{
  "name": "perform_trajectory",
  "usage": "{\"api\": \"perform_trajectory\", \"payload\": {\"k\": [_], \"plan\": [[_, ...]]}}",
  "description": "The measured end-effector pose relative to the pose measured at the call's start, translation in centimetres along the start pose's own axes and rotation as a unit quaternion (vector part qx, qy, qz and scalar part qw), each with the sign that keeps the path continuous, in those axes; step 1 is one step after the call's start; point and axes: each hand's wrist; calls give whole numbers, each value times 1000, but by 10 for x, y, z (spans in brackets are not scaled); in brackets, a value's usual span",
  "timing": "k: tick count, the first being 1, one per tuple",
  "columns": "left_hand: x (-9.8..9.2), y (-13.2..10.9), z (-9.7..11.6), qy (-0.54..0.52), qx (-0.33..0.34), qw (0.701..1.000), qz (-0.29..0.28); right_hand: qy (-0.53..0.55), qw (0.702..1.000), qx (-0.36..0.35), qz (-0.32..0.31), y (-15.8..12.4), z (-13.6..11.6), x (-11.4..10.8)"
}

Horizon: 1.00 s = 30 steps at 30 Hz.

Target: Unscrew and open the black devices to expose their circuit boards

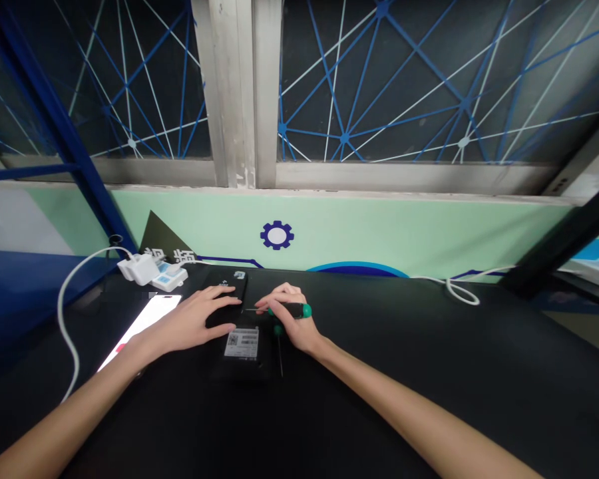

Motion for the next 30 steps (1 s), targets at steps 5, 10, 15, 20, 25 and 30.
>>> {"api": "perform_trajectory", "payload": {"k": [5, 10, 15, 20, 25, 30], "plan": [[1, 0, 0, -8, 5, 1000, -3, -11, 1000, 18, -4, 3, -6, 3], [-1, 0, 1, -14, 14, 1000, -2, -11, 1000, 13, -15, 1, -5, 4], [-1, 0, 2, -10, 1, 1000, -12, 10, 1000, 11, -16, 1, -4, 2], [-1, 0, 0, -14, 7, 1000, -4, 79, 995, 55, 38, -1, -2, 1], [1, 0, -1, -7, 6, 1000, 4, 78, 985, 117, 103, 0, 0, 7], [-3, 2, 4, 12, 21, 999, 29, 8, 992, 83, 95, 2, 1, 10]]}}
Point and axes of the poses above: each hand's wrist, its own y-axis towards the middle knuckle, its own x-axis out of the palm, z = x × y, and after that the axes turned 4 degrees about z, right-handed
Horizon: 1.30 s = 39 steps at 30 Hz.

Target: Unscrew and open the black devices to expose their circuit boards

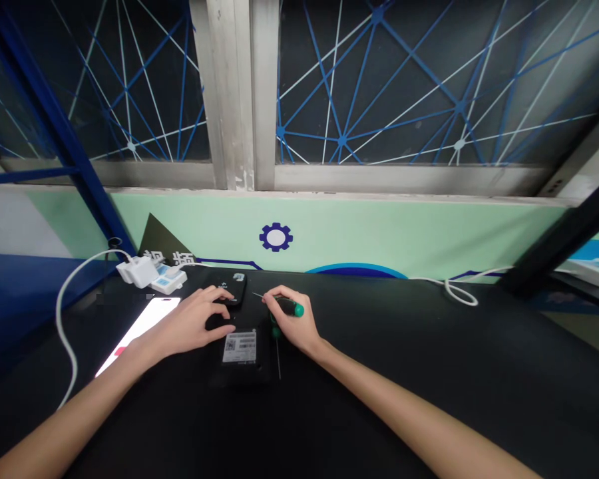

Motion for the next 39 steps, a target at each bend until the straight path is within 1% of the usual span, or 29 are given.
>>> {"api": "perform_trajectory", "payload": {"k": [4, 11, 14, 16, 19, 22, 27, 29, 33, 37, 39], "plan": [[-6, 2, 5, 20, 5, 1000, 12, -8, 1000, 1, -3, -1, 2, 0], [-11, 0, 7, 5, 6, 1000, -17, 8, 1000, 16, -2, -1, 3, 1], [-12, -1, 7, -8, -11, 999, -39, 17, 1000, 21, 1, -1, 3, 1], [-12, -2, 7, -14, -34, 997, -62, 22, 1000, 19, 6, -1, 4, 1], [-12, -3, 7, 3, -66, 994, -86, 21, 1000, 13, 8, -2, 5, 1], [-11, -3, 8, 19, -81, 993, -84, 16, 1000, 11, 4, -2, 7, 1], [-6, 0, 11, 9, -96, 993, -72, 15, 1000, 3, 0, -3, 10, 1], [-5, 2, 12, 9, -105, 992, -76, 23, 1000, 3, -2, -3, 12, 1], [-8, 1, 14, -24, -133, 984, -118, 25, 1000, 16, -8, -2, 12, 2], [-13, -1, 14, -72, -176, 967, -167, 32, 999, 17, -13, -1, 9, 1], [-15, -2, 14, -80, -190, 963, -175, 36, 999, 18, -18, -1, 8, 1]]}}
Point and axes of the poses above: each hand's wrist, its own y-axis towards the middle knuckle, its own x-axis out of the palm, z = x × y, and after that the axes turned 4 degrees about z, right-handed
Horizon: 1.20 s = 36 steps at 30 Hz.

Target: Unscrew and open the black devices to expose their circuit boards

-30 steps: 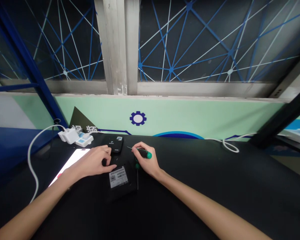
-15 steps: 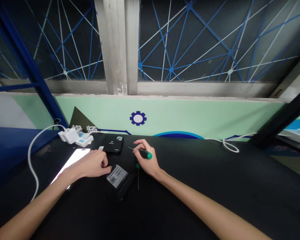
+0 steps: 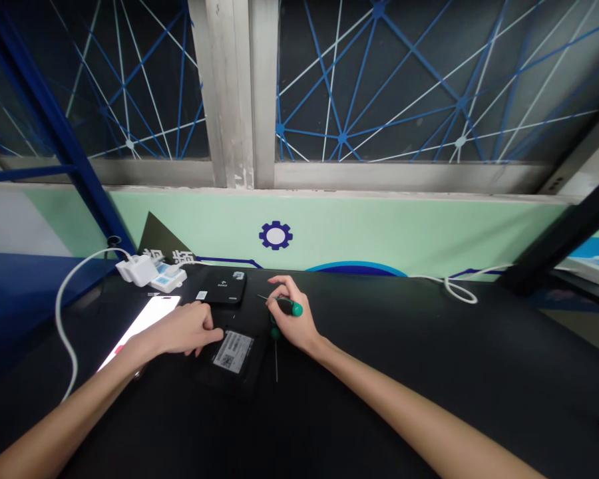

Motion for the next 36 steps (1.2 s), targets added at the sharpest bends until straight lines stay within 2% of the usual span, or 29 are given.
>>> {"api": "perform_trajectory", "payload": {"k": [9, 30, 36], "plan": [[2, 3, 2, 7, -1, 999, 44, 17, 1000, -22, 6, 0, 3, -1], [0, 3, 1, -20, -25, 999, 23, 41, 999, 17, 5, 0, -6, -1], [-3, -1, 5, -29, -30, 999, 8, 72, 996, 47, 31, 2, -12, -2]]}}
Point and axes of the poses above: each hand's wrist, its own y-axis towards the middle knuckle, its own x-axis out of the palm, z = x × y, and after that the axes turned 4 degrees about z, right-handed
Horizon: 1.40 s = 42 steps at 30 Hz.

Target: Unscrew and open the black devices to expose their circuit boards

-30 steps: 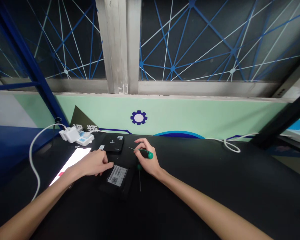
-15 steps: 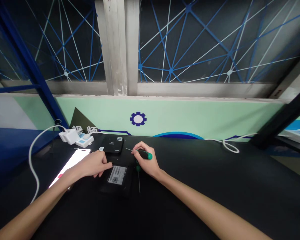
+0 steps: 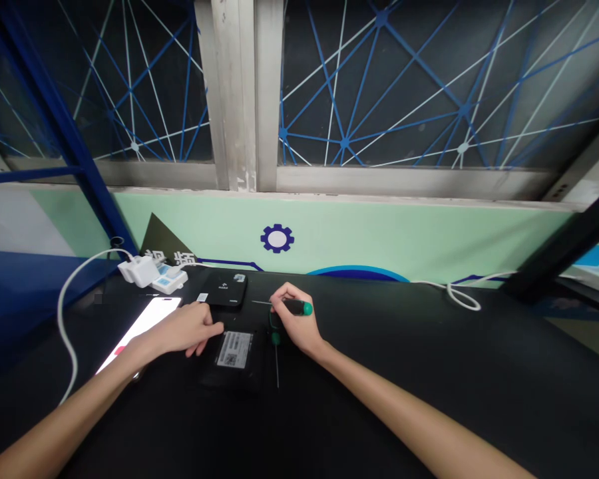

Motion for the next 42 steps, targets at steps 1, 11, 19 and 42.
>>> {"api": "perform_trajectory", "payload": {"k": [1, 11, 19, 42], "plan": [[0, 0, 0, -2, 1, 1000, -3, 11, 1000, 5, 2, 1, -1, -1], [-2, -1, -1, 13, 5, 1000, -8, 85, 995, 42, -16, 10, -17, -5], [-1, 0, -5, 7, 20, 1000, -10, 33, 997, 51, -38, 10, -25, -3], [1, 2, -7, 4, 21, 1000, -7, 60, 989, 31, -132, -2, -8, 12]]}}
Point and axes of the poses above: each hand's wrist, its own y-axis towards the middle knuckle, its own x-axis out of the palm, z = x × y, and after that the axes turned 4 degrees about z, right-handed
